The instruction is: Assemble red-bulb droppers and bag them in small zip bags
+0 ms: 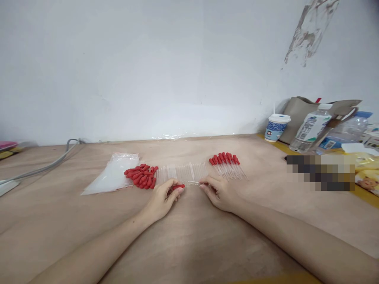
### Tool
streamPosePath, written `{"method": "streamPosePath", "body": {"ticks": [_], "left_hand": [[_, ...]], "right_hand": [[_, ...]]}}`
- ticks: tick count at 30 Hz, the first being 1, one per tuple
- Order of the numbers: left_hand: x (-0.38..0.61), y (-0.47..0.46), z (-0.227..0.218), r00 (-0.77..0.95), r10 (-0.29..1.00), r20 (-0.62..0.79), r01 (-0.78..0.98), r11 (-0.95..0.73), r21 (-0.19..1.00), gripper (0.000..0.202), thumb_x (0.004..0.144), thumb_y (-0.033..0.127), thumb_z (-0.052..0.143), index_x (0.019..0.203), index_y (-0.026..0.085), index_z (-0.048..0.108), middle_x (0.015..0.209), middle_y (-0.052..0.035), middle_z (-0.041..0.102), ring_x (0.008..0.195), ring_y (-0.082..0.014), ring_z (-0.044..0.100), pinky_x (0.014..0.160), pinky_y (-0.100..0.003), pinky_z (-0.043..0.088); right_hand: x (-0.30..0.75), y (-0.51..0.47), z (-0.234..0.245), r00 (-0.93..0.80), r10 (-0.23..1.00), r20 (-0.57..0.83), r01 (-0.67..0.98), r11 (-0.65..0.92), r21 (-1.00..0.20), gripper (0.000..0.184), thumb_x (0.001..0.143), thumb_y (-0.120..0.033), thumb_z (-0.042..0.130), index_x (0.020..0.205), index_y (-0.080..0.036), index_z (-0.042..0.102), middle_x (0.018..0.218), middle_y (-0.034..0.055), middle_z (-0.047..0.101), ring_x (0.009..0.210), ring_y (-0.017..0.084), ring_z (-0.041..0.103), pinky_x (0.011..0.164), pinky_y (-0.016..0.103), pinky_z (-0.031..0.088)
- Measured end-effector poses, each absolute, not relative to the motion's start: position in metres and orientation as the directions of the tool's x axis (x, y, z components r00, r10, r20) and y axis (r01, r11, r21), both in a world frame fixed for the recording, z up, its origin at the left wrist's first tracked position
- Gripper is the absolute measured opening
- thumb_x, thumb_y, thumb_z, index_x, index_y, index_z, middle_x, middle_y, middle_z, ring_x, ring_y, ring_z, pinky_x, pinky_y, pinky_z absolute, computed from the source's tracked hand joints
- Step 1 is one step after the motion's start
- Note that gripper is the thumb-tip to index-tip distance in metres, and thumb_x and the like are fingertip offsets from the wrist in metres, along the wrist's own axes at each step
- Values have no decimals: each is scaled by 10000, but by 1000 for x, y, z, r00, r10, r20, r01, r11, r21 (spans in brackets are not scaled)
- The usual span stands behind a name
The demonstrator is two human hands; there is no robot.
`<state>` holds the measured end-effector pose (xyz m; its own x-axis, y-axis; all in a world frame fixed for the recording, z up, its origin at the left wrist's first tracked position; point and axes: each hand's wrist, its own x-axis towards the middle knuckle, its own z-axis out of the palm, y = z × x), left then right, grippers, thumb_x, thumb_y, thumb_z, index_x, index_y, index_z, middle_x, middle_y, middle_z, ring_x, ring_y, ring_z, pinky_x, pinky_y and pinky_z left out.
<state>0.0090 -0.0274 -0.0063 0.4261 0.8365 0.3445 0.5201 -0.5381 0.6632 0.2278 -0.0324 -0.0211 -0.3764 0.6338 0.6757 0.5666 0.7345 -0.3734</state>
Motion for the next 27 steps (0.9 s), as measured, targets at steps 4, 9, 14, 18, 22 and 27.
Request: {"method": "streamPosePath", "body": {"ticks": [4,9,14,18,22,27], "left_hand": [[11,-27,-9,413,854,315,476,-498,725,189,863,320,425,881,156,516,642,15,577,554,-99,561,562,-215,450],[12,-25,-12,413,858,306,423,-479,769,186,854,320,444,902,153,511,647,10,592,561,-102,571,572,-221,462],[11,-24,-11,437,844,310,393,-490,779,197,844,296,461,893,135,564,599,12,572,504,-85,525,517,-198,441],[10,-25,-10,482,830,282,372,-485,791,209,843,291,463,851,124,590,565,14,552,473,-72,495,486,-181,422],[9,-27,-11,526,818,233,357,-462,812,211,834,291,479,822,119,601,558,11,549,477,-73,505,478,-176,424],[10,-25,-13,515,832,206,402,-447,799,215,823,310,498,820,130,614,557,12,558,482,-79,530,471,-174,437]], "right_hand": [[224,-32,-22,-391,618,681,568,745,-349,169,859,-240,430,904,-176,580,729,25,594,655,115,523,614,241,403],[220,-34,-22,-426,622,657,561,751,-347,173,865,-234,422,888,-171,582,733,23,606,648,113,517,641,255,377],[221,-32,-23,-485,654,581,539,747,-390,176,872,-226,422,891,-186,592,739,3,613,640,103,517,655,259,341],[225,-25,-23,-534,667,519,531,743,-409,176,874,-231,434,895,-198,606,747,-6,633,641,103,530,692,275,316],[229,-20,-19,-605,637,477,519,770,-371,193,881,-215,431,952,-229,609,773,-20,654,641,98,537,722,288,275],[228,-22,-19,-608,588,533,610,776,-159,180,873,-214,435,857,-206,614,743,-14,644,621,97,515,692,291,230]]}}
